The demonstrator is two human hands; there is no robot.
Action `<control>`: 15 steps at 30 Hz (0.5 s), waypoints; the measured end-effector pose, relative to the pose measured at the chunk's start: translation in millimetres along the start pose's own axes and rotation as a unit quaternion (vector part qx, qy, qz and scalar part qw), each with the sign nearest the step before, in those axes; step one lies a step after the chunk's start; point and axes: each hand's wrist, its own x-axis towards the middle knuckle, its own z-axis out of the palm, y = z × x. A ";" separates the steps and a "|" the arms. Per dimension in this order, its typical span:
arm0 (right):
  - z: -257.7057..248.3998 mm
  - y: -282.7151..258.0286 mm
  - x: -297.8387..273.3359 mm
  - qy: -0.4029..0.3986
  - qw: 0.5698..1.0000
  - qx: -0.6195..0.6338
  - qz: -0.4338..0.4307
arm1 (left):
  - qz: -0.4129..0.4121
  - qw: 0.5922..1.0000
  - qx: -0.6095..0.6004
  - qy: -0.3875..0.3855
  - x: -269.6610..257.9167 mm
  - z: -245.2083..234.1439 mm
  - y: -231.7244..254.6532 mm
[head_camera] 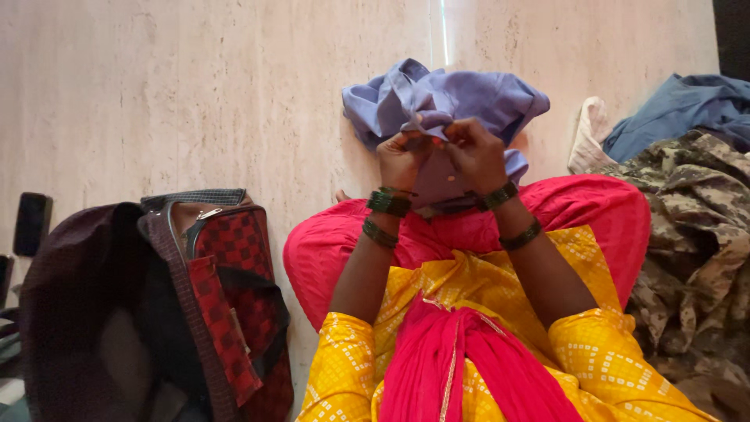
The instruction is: The person picks up a light-blue shirt from a pile, fastens the buttons, spreads it flat on the floor, and folds it.
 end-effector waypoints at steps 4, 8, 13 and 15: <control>-14.1 40.5 13.8 -0.041 0.987 0.157 -0.010 | -0.018 0.999 0.043 0.011 1.7 4.0 12.1; -45.6 25.2 24.5 -0.035 0.975 0.205 0.082 | 0.069 0.992 0.109 -0.008 -2.1 11.4 36.4; -72.3 -9.5 47.3 -0.078 0.980 0.179 -0.022 | 0.248 0.928 0.276 0.016 -10.0 19.9 66.8; -88.1 -26.3 57.9 -0.063 0.989 0.131 -0.017 | 0.259 0.915 0.310 0.019 -9.5 20.3 76.8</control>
